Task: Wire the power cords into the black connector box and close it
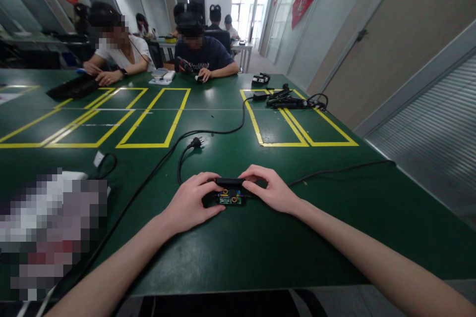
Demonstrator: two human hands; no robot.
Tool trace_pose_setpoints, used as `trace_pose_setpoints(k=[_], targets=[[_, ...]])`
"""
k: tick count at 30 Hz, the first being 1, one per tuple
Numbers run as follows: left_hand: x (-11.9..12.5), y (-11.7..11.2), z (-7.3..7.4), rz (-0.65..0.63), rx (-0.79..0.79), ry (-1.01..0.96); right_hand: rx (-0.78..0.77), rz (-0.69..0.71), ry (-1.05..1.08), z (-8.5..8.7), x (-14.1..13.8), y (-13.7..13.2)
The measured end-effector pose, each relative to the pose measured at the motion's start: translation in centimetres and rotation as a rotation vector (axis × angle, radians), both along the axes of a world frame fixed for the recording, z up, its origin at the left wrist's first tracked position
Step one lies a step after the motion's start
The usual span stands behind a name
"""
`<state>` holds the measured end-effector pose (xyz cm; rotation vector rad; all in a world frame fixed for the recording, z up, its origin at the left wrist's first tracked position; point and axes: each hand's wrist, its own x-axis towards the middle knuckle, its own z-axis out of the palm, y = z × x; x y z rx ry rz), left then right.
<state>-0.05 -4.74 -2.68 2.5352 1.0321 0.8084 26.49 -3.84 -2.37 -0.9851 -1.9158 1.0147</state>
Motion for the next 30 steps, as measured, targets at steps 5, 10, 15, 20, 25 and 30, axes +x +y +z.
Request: trace_pose_setpoints(k=[5,10,15,20,25,30], targets=[[-0.9,0.3,0.1,-0.119,-0.048,-0.053,0.131,0.075,-0.076,0.2,0.5,0.1],[-1.3,0.4,0.8,-0.071,-0.16,-0.102,0.263,0.162,-0.118,0.5,0.8,0.1],[-0.7,0.0,1.3,-0.089,-0.176,-0.042,0.354,0.238,-0.141,1.1,0.7,-0.2],[0.0,-0.1,0.9,-0.136,-0.113,0.001,0.417,0.226,-0.221,0.7,0.7,-0.5],[0.4,0.0,0.6,-0.081,-0.074,-0.023,0.451,0.276,-0.334,-0.5,0.5,-0.2],[0.6,0.2,0.5,-0.065,-0.065,-0.004,0.511,0.243,-0.395,-0.9,0.0,0.0]])
